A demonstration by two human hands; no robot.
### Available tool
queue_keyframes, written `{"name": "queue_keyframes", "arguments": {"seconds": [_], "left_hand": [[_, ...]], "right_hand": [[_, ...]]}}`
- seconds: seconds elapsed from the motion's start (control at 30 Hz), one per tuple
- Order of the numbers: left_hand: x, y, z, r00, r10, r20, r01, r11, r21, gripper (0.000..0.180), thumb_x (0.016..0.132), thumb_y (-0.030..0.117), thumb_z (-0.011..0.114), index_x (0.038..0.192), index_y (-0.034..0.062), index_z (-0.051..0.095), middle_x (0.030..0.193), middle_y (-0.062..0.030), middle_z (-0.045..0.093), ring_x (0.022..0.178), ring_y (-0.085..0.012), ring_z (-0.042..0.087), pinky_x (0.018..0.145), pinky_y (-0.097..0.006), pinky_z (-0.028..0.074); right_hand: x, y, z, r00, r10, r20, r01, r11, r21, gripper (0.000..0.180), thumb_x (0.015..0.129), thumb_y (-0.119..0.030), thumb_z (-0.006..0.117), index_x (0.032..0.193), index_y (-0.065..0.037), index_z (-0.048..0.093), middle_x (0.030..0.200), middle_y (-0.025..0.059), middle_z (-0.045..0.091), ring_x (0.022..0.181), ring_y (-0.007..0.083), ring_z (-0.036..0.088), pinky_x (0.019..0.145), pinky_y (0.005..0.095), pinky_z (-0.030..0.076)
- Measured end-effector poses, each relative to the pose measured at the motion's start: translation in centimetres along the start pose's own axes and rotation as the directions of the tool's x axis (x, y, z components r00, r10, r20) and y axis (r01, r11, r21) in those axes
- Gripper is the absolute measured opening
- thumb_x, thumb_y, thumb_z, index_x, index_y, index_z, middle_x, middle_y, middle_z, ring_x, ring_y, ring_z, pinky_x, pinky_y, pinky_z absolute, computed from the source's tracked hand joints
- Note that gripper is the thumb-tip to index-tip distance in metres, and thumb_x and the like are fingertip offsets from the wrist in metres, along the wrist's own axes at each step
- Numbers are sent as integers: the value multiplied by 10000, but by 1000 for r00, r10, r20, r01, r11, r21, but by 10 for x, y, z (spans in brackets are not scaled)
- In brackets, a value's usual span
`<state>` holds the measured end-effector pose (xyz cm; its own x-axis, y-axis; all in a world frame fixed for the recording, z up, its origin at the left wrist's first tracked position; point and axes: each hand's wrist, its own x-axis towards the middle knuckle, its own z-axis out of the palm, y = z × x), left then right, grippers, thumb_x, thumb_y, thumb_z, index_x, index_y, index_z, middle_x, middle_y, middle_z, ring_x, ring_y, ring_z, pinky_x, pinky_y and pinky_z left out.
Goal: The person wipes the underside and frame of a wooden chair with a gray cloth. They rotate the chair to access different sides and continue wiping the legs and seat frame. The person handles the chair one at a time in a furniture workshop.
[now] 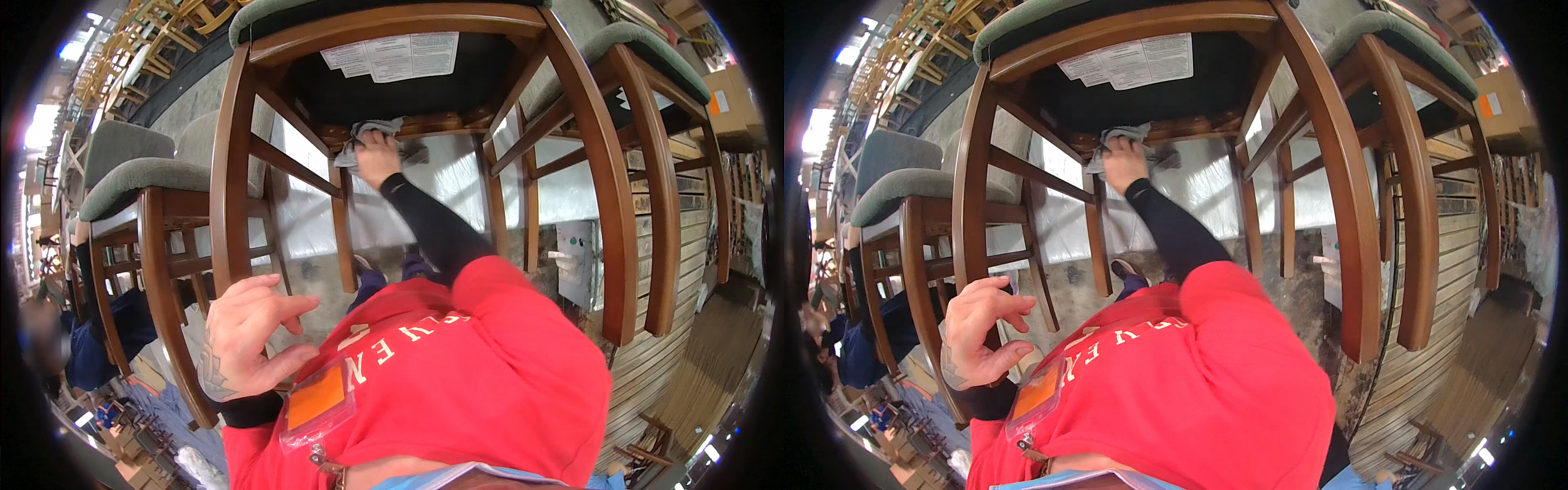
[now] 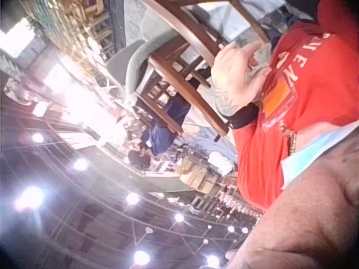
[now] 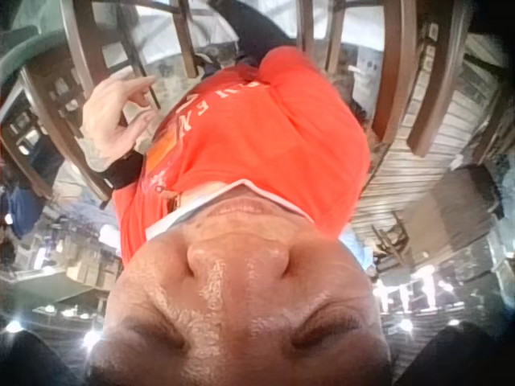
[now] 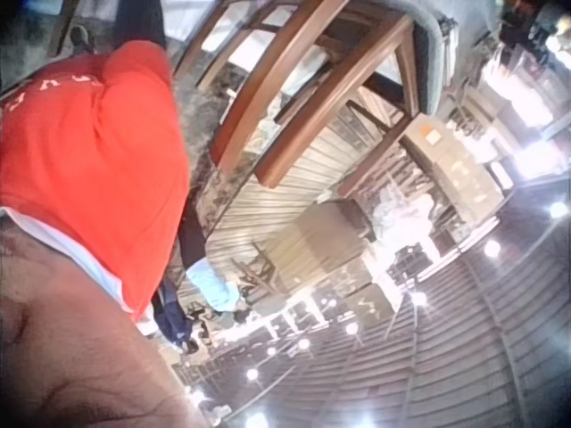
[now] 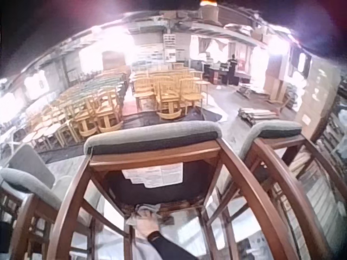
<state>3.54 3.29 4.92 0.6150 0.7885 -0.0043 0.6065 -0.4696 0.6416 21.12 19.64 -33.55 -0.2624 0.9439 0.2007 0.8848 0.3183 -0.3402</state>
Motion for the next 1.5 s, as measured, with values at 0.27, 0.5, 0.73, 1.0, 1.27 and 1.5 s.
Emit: {"name": "queue_keyframes", "arguments": {"seconds": [0.27, 0.5, 0.73, 1.0, 1.27, 1.5], "left_hand": [[-3, 1, 1, 997, -9, -79, 6, 999, -39, 475, 606, 204, 871, 1042, 62, 746, 695, -9, 633, 699, -231, 664, 966, -448, 543], [-2, 1, 3, 995, -2, -100, -2, 999, -48, 494, 575, 215, 873, 1035, 81, 748, 692, -3, 631, 706, -231, 664, 965, -446, 545], [1, 3, -3, 999, 13, -42, -15, 999, -39, 496, 556, 204, 879, 1016, 79, 743, 692, -12, 640, 704, -249, 667, 959, -455, 546], [-1, -4, -2, 998, 49, -24, -51, 996, -68, 504, 581, 248, 875, 1019, 39, 740, 693, -23, 655, 705, -262, 677, 951, -472, 546], [-3, -6, 2, 997, 34, -70, -36, 999, -34, 501, 580, 269, 866, 1007, 39, 742, 689, -17, 646, 695, -261, 667, 944, -478, 550], [-3, -3, 8, 997, -27, -73, 25, 999, -25, 482, 593, 261, 867, 1006, 45, 740, 697, -17, 647, 707, -257, 669, 953, -475, 545]], "right_hand": [[-57, 139, -69, 924, 299, -240, -327, 941, -84, 438, 732, -181, 722, 1162, -101, 738, 1307, 165, 610, 1238, 382, 562, 1078, 529, 421], [-40, 149, -86, 761, 357, -542, -408, 913, 28, 485, 718, -84, 714, 1200, -32, 695, 1272, 246, 604, 1239, 474, 520, 1074, 494, 431], [-64, 129, -48, 757, 579, -302, -540, 815, 209, 449, 719, -31, 673, 1168, -19, 656, 1185, 205, 575, 1163, 434, 504, 1020, 521, 417], [-42, 158, -89, 835, 364, -411, -424, 904, -60, 589, 708, 58, 617, 1283, -69, 644, 1139, 219, 586, 1109, 444, 534, 991, 491, 440], [-68, 124, -58, 393, 814, -428, -456, 577, 678, 648, 722, 83, 527, 1363, 36, 456, 1333, 291, 509, 1310, 479, 436, 1118, 508, 340], [11, 111, -129, 369, 777, -510, -535, 626, 568, 967, 793, 74, 518, 1623, 25, 24, 1595, 324, 289, 1490, 469, 278, 1265, 496, 158]]}}
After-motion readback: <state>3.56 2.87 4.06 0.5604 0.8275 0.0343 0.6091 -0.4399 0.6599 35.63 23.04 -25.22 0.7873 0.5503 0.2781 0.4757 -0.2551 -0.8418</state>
